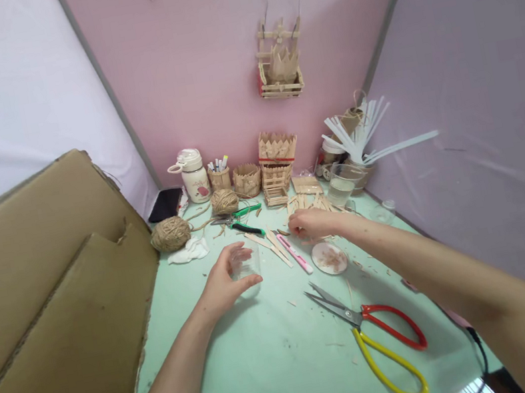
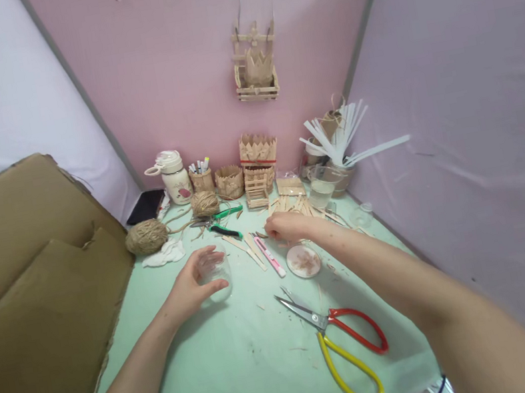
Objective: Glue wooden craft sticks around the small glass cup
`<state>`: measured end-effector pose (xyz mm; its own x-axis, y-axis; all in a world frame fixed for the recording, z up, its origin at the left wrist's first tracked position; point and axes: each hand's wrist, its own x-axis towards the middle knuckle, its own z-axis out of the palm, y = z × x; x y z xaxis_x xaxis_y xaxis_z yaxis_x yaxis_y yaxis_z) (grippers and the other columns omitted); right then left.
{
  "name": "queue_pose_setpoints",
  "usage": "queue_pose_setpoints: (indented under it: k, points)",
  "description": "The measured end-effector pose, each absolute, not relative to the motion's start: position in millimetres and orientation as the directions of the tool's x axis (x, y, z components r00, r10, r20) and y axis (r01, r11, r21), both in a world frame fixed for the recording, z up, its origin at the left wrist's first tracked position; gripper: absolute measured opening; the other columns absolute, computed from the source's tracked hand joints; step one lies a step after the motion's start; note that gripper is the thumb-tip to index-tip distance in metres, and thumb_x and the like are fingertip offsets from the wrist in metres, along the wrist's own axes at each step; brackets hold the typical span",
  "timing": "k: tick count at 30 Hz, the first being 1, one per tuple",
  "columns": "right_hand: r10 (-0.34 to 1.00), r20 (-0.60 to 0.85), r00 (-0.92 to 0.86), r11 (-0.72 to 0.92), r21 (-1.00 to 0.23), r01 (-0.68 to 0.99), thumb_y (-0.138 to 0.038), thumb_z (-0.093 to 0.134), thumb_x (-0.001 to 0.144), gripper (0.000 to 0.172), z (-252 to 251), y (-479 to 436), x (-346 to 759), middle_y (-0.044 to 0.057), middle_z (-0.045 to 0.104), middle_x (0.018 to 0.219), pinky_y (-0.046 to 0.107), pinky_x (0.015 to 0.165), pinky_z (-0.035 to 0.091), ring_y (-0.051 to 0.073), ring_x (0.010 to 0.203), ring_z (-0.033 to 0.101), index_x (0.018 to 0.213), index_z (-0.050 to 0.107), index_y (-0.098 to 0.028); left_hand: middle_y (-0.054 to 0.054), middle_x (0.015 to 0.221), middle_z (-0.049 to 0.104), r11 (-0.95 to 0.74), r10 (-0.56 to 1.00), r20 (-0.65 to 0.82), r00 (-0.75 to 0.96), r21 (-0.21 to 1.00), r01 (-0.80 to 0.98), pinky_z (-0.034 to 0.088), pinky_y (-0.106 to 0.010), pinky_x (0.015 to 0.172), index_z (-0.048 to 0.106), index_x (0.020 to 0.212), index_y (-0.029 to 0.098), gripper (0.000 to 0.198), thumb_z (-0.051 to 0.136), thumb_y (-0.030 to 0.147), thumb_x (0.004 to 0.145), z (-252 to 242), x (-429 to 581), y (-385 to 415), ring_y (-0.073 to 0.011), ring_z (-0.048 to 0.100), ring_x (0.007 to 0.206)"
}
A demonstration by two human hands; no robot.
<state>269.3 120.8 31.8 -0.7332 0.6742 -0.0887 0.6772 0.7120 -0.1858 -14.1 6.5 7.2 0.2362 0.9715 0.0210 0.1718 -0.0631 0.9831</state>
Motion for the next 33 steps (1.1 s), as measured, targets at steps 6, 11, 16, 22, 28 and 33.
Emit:
queue_pose_setpoints:
  k: [6, 11, 16, 22, 28, 33]
  points:
    - [0.825, 0.28, -0.491, 0.562, -0.315, 0.765, -0.013, 0.044, 0.086, 0.017, 70, 101, 260, 0.007, 0.063, 0.091, 0.027, 0.072, 0.039, 0.017, 0.082, 0.054, 0.094, 0.059, -0.016, -0.014, 0.132, 0.058, -0.09, 0.959, 0.052, 0.278, 0.988, 0.126, 0.032, -0.049, 0.113, 0.04, 0.131, 0.024, 0.082, 0.083, 0.029, 0.062, 0, -15, 9, -0.0273, 0.051, 0.13]
    - [0.797, 0.568, -0.204, 0.595, -0.679, 0.431, -0.018, 0.052, 0.086, 0.018, 97, 41, 234, 0.002, 0.062, 0.088, 0.025, 0.069, 0.043, 0.014, 0.078, 0.057, 0.102, 0.059, -0.02, -0.016, 0.133, 0.056, -0.101, 0.937, 0.056, 0.346, 0.989, 0.112, 0.033, -0.048, 0.112, 0.037, 0.135, 0.024, 0.085, 0.083, 0.027, 0.063, -8, -15, 11, -0.0266, 0.05, 0.13]
    - [0.806, 0.437, -0.399, 0.574, -0.744, 0.343, -0.018, 0.054, 0.089, 0.011, 85, -8, 205, 0.0, 0.066, 0.083, 0.024, 0.07, 0.044, 0.012, 0.074, 0.058, 0.089, 0.064, -0.02, -0.016, 0.137, 0.053, -0.14, 0.886, 0.067, 0.458, 0.982, 0.128, 0.032, -0.047, 0.113, 0.038, 0.137, 0.023, 0.088, 0.084, 0.029, 0.063, -12, -17, 13, -0.0278, 0.045, 0.134]
    - [0.755, 0.412, -0.51, 0.632, -0.663, 0.4, -0.015, 0.053, 0.09, 0.013, 53, -12, 193, 0.0, 0.068, 0.083, 0.024, 0.073, 0.043, 0.013, 0.075, 0.06, 0.087, 0.065, -0.021, -0.014, 0.141, 0.049, -0.146, 0.859, 0.083, 0.506, 0.986, 0.085, 0.033, -0.046, 0.112, 0.043, 0.132, 0.022, 0.085, 0.086, 0.027, 0.059, -12, -20, 15, -0.0295, 0.042, 0.136]
    - [0.712, 0.473, -0.518, 0.687, -0.62, 0.379, -0.016, 0.055, 0.09, 0.012, 45, -8, 189, 0.005, 0.061, 0.094, 0.028, 0.075, 0.045, 0.015, 0.085, 0.058, 0.086, 0.065, -0.021, -0.011, 0.138, 0.049, -0.167, 0.842, 0.116, 0.527, 0.985, 0.05, 0.032, -0.046, 0.113, 0.048, 0.126, 0.023, 0.077, 0.085, 0.026, 0.058, -8, -18, 16, -0.0278, 0.044, 0.134]
    - [0.705, 0.483, -0.518, 0.694, -0.622, 0.363, -0.012, 0.056, 0.089, 0.013, 42, -6, 186, 0.003, 0.06, 0.087, 0.027, 0.071, 0.043, 0.014, 0.079, 0.057, 0.085, 0.065, -0.02, -0.011, 0.132, 0.052, -0.245, 0.842, 0.161, 0.516, 0.964, 0.099, 0.036, -0.044, 0.11, 0.049, 0.123, 0.022, 0.074, 0.084, 0.023, 0.058, -9, -16, 15, -0.0277, 0.048, 0.128]
